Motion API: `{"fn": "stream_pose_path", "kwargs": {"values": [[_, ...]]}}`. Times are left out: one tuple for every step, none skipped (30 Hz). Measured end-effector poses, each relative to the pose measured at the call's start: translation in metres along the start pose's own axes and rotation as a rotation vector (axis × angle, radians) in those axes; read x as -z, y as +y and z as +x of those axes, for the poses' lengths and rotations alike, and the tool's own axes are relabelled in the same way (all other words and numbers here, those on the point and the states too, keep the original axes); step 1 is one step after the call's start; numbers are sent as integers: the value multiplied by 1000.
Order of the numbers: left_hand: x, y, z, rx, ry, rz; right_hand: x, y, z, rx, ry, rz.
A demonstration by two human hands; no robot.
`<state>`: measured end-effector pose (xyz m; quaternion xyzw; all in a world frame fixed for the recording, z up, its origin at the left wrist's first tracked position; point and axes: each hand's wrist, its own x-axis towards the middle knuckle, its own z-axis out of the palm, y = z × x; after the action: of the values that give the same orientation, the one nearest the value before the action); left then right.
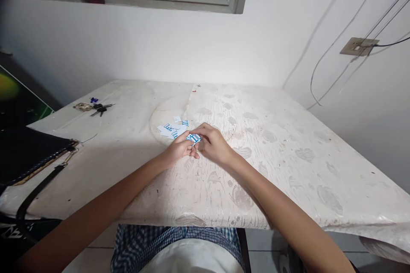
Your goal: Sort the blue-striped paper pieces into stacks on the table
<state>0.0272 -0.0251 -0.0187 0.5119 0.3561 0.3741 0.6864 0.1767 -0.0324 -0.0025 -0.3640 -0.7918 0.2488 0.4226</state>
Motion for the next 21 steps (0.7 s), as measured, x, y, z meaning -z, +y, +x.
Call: {"fn": "stream_pose_path", "kwargs": {"values": [[0, 0, 1, 3, 0, -9, 0, 0, 0, -1, 0, -14], [0, 0, 1, 2, -4, -14, 0, -1, 0, -6, 5, -27], [1, -1, 2, -5, -9, -15, 0, -1, 0, -11, 12, -36], [1, -1, 3, -16, -14, -6, 0, -1, -1, -13, 17, -44], [1, -2, 3, -36, -8, 17, 0, -1, -1, -13, 20, -55], [2, -3, 3, -69, 9, 60, 0, 0, -1, -18, 28, -71], [3, -4, 2, -116, 33, 134, 0, 1, -1, -28, 41, -90], [3, -4, 1, -176, 57, 240, 0, 3, -1, -46, 56, -111], [4, -5, 0, -246, 81, 373, 0, 5, -1, -70, 68, -127], [5, -5, -2, -325, 101, 518, 1, 7, -1, -98, 68, -132], [6, -4, -3, -406, 117, 659, 1, 8, -1, -126, 49, -125], [7, -3, -5, -474, 125, 787, 1, 10, -1, -148, 16, -112], [8, -2, -6, -523, 134, 895, 1, 11, -1, -164, -22, -100], [8, 0, -7, -554, 144, 986, 2, 12, -1, -177, -54, -96], [9, 1, -8, -568, 157, 1063, 2, 12, -1, -184, -75, -105], [10, 3, -8, -566, 173, 1123, 3, 12, -1, -184, -80, -128], [12, 4, -8, -556, 190, 1165, 3, 12, -1, -176, -73, -161], [13, 4, -7, -545, 203, 1185, 4, 12, -1, -164, -59, -198], [15, 4, -5, -534, 210, 1184, 4, 13, 0, -152, -49, -232], [17, 4, -4, -524, 206, 1168, 4, 14, 0, -143, -40, -258], [19, 3, -2, -514, 198, 1145, 4, 16, 0, -141, -34, -274]]}}
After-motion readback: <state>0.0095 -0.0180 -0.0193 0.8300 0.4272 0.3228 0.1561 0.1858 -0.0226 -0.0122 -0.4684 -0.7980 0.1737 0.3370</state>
